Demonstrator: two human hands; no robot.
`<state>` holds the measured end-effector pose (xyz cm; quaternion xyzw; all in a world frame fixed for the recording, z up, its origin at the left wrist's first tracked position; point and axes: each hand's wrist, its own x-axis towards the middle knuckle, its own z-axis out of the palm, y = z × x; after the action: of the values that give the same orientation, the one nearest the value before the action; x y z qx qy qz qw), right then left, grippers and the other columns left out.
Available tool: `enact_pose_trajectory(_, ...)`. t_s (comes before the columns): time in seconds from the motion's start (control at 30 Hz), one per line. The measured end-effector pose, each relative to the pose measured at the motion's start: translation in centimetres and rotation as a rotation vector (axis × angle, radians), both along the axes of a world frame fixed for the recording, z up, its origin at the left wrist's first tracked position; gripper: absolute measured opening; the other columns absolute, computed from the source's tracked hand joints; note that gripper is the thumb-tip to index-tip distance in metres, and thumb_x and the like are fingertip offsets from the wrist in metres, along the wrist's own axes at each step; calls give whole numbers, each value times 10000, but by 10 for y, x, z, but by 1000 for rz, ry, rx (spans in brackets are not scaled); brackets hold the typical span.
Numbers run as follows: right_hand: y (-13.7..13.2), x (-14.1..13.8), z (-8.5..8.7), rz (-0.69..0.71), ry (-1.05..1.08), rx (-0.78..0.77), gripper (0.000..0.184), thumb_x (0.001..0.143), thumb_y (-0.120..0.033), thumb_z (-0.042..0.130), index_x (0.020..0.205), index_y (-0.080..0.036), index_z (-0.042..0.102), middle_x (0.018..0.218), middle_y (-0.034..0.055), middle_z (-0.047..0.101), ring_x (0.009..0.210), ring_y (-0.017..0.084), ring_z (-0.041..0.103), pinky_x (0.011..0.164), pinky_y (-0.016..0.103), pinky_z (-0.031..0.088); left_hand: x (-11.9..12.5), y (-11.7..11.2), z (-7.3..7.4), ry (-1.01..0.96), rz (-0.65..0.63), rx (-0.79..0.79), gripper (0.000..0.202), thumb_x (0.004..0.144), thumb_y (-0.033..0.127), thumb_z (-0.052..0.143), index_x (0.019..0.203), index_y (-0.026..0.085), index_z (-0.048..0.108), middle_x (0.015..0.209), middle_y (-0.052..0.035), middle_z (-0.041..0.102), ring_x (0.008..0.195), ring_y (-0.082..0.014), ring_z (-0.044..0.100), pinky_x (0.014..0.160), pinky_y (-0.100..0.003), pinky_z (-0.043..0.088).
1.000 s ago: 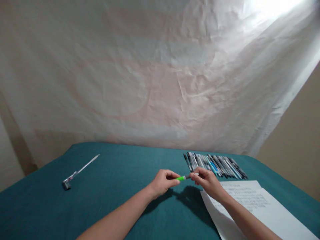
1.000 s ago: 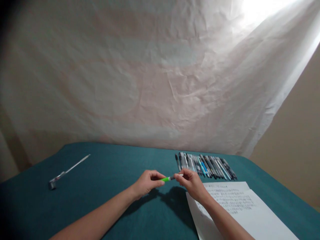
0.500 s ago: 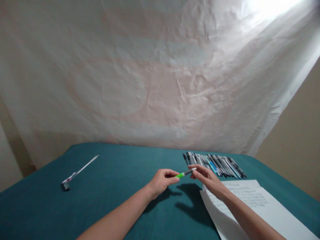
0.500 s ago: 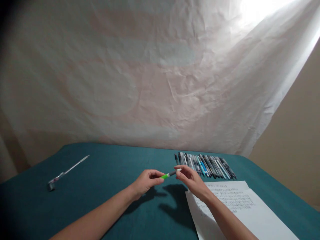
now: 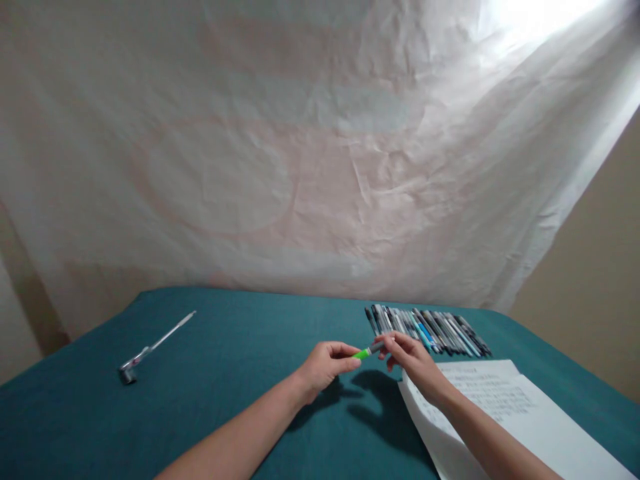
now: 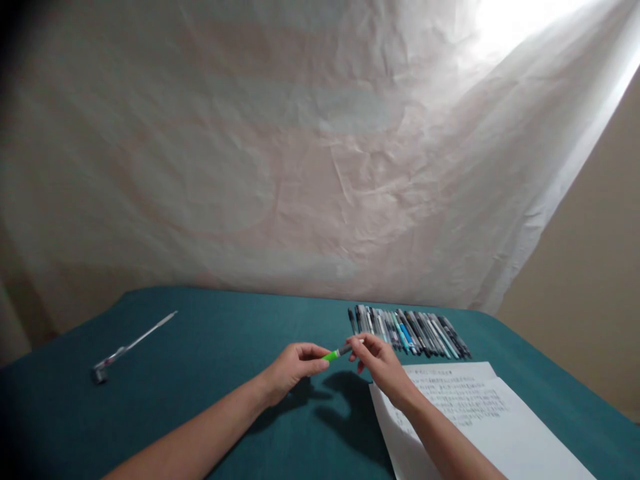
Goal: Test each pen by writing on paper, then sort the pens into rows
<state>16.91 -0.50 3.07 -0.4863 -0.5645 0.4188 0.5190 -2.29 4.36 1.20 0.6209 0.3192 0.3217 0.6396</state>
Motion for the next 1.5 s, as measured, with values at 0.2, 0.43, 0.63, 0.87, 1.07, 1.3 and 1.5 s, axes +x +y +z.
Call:
enact_pose_trajectory(0.2,-3,-4,2,34,4,41,375,762,-466,504,947,-161,620,829,69,615,699,151,541,591,257,436,0,0,2,3,21,-5,357,593,350,679,873,131,650,769,-34,631,665,-117,506,665,-243,364)
enact_pose_trajectory(0.43,2,0,-5,-49,-37,1,333,714,-474,559,689,-147,623,614,25,574,529,112,483,482,232,400,2,-2,1,17,22,44,356,597,355,675,874,133,647,811,-46,641,724,-142,533,708,-261,378)
enact_pose_trajectory(0.63,-3,-5,1,37,133,6,412,757,-461,514,1067,-195,568,1027,93,577,764,161,536,553,250,449,1,-1,1,-13,42,27,358,609,356,670,876,119,644,816,-58,639,722,-141,537,708,-260,378)
enact_pose_trajectory(0.87,2,-2,-5,-63,28,-24,343,712,-479,561,722,-143,628,620,30,564,548,115,482,468,224,408,3,-3,1,-9,34,28,330,582,336,685,843,136,646,799,-38,638,727,-139,531,718,-262,376)
enact_pose_trajectory(1.07,0,-2,2,11,142,-35,438,736,-499,519,1023,-175,588,971,98,584,725,161,537,502,235,442,2,-2,2,-9,50,-17,347,608,359,667,864,127,640,739,-28,613,636,-109,496,646,-241,369)
enact_pose_trajectory(1.3,3,1,-6,-49,71,-33,314,718,-448,571,741,-140,628,647,28,561,549,105,473,464,216,391,3,-3,2,-3,49,10,334,576,335,689,842,139,647,767,-29,625,689,-125,514,679,-250,373)
enact_pose_trajectory(1.5,0,-1,0,8,148,-28,379,742,-456,538,996,-181,599,822,53,591,651,131,516,489,224,412,3,-4,3,9,66,-26,335,590,333,680,850,124,645,753,-39,620,652,-116,507,656,-249,375)
